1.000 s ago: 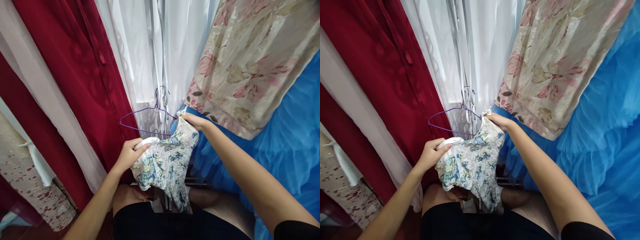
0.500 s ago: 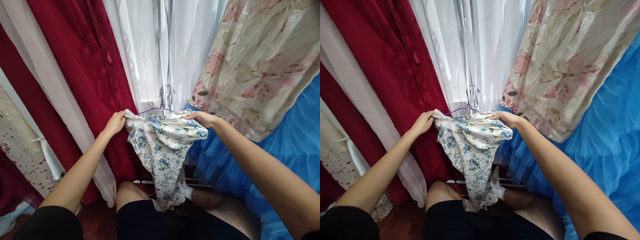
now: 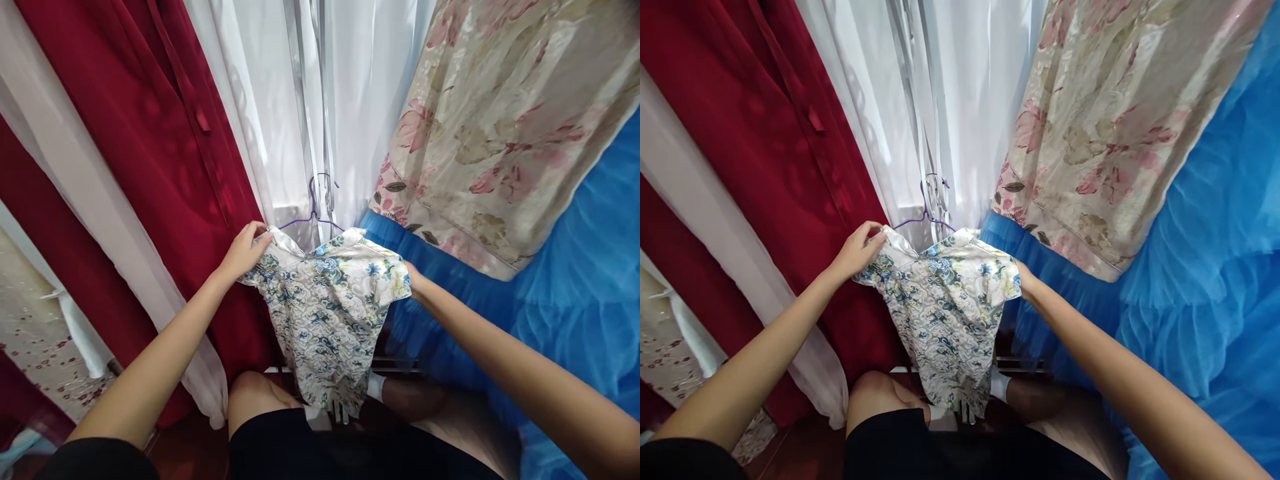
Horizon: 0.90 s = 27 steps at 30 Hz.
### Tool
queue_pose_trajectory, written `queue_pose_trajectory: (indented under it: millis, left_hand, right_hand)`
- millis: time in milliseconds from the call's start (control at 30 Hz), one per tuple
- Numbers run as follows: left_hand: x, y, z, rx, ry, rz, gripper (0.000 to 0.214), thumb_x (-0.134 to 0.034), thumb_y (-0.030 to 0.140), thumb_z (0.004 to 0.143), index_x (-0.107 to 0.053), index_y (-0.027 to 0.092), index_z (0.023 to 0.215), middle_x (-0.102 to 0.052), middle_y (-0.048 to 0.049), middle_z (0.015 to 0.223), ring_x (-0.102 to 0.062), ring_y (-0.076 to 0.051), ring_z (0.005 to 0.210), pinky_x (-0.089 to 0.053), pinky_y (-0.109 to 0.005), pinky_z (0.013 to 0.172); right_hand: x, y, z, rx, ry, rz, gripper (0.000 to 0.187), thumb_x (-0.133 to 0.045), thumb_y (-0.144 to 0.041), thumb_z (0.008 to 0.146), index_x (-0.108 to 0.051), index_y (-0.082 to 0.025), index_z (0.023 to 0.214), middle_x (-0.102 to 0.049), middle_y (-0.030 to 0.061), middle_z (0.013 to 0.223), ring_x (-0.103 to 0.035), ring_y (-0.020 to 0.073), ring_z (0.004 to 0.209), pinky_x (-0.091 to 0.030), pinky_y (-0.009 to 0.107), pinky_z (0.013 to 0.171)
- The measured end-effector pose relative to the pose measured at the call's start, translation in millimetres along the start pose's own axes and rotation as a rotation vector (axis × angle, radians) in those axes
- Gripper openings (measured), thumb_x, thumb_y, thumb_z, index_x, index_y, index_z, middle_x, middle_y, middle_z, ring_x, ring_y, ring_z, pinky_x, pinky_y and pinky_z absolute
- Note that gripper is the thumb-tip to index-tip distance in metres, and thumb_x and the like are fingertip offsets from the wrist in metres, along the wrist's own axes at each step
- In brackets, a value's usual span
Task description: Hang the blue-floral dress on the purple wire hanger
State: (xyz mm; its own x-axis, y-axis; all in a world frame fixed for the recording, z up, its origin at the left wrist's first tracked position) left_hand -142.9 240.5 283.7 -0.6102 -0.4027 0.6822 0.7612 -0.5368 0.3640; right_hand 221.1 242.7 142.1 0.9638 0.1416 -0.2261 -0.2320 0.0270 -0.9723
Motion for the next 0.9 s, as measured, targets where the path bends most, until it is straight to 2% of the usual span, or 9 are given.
queue_pose_trajectory:
  millis: [100,167,233,333,533,667,800,867,900]
  left_hand:
    - [-1.9,-34,-22,0.078,-0.066,0.009,0.039,-0.040,0.052,0.099,-0.061,0.019,0.100,-0.064,-0.0053,0.098,-0.059,-0.023,0.094,-0.044,-0.033,0.087]
    - [-0.2,-41,-33,0.095,-0.066,-0.027,0.037,-0.042,0.051,0.099,-0.061,0.019,0.097,-0.063,-0.0028,0.089,-0.058,-0.021,0.085,-0.043,-0.030,0.079]
    - [6.0,-35,-38,0.084,-0.013,-0.068,0.035,-0.045,0.050,0.098,-0.062,0.019,0.097,-0.064,-0.0014,0.088,-0.058,-0.019,0.081,-0.042,-0.028,0.075]
    - [10.1,-15,-34,0.070,0.031,-0.141,0.033,-0.050,0.048,0.097,-0.064,0.019,0.097,-0.066,-0.0019,0.090,-0.059,-0.018,0.082,-0.043,-0.028,0.075]
    - [-35.2,23,-29,0.086,-0.137,-0.446,0.035,-0.058,0.049,0.092,-0.063,0.017,0.107,-0.069,-0.0058,0.098,-0.064,-0.022,0.092,-0.049,-0.031,0.082]
    - [-50.9,26,-25,0.083,-0.026,-0.472,0.031,-0.061,0.045,0.089,-0.063,0.017,0.102,-0.069,-0.0060,0.099,-0.064,-0.022,0.096,-0.049,-0.032,0.087]
    - [-47.6,17,-10,0.130,0.104,-0.493,0.028,-0.061,0.044,0.086,-0.063,0.017,0.093,-0.067,-0.0032,0.088,-0.062,-0.019,0.084,-0.048,-0.029,0.077]
    - [-38.2,12,-8,0.156,0.190,-0.468,0.026,-0.058,0.042,0.088,-0.063,0.017,0.090,-0.066,-0.0023,0.084,-0.060,-0.019,0.081,-0.047,-0.028,0.074]
    - [-34.7,10,-11,0.171,0.213,-0.452,0.026,-0.055,0.042,0.090,-0.062,0.017,0.092,-0.065,-0.0024,0.085,-0.060,-0.019,0.082,-0.047,-0.028,0.074]
  right_hand:
    - [12,-22,-26,0.111,-0.018,-0.032,0.034,-0.064,-0.055,0.083,-0.069,-0.022,0.078,-0.070,0.0019,0.069,-0.065,0.0202,0.063,-0.054,0.030,0.062]
    - [14,-41,-44,0.210,-0.027,-0.134,0.031,-0.077,-0.050,0.076,-0.070,-0.020,0.076,-0.068,0.0001,0.068,-0.061,0.0162,0.061,-0.049,0.025,0.057]
    - [15,-59,-54,0.263,0.023,-0.173,0.029,-0.084,-0.044,0.071,-0.069,-0.020,0.072,-0.066,-0.0013,0.064,-0.056,0.0133,0.056,-0.044,0.023,0.052]
    - [10,-85,-53,0.285,0.102,-0.034,0.029,-0.083,-0.045,0.070,-0.068,-0.020,0.074,-0.067,-0.0001,0.063,-0.060,0.0157,0.055,-0.046,0.025,0.050]
    - [-24,-149,-49,0.478,0.225,0.128,0.029,-0.073,-0.050,0.080,-0.059,-0.024,0.076,-0.071,0.0028,0.073,-0.072,0.0263,0.085,-0.061,0.034,0.070]
    - [-49,-173,-65,0.560,0.231,0.091,0.029,-0.065,-0.052,0.088,-0.060,-0.024,0.082,-0.073,0.0045,0.087,-0.071,0.0268,0.101,-0.061,0.038,0.082]
    - [-74,-185,-82,0.505,0.110,-0.055,0.042,-0.051,-0.060,0.095,-0.067,-0.023,0.106,-0.074,0.0047,0.102,-0.069,0.0282,0.111,-0.059,0.045,0.087]
    - [-90,-183,-95,0.413,-0.082,-0.118,0.049,-0.049,-0.065,0.093,-0.070,-0.022,0.108,-0.075,0.0058,0.106,-0.068,0.0301,0.113,-0.059,0.047,0.086]
    - [-101,-178,-104,0.336,-0.240,-0.162,0.050,-0.055,-0.067,0.089,-0.072,-0.022,0.105,-0.075,0.0067,0.106,-0.069,0.0316,0.113,-0.059,0.048,0.086]
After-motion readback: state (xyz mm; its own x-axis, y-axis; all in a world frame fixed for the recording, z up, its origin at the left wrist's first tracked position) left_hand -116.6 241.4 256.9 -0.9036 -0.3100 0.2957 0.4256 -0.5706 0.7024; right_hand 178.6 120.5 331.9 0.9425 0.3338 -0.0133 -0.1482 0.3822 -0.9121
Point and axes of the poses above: each hand's wrist, its own z-axis towards the middle knuckle, its own x-axis out of the back of the hand, y = z × x, the point moved 9 cm from there along z, towards the middle knuckle
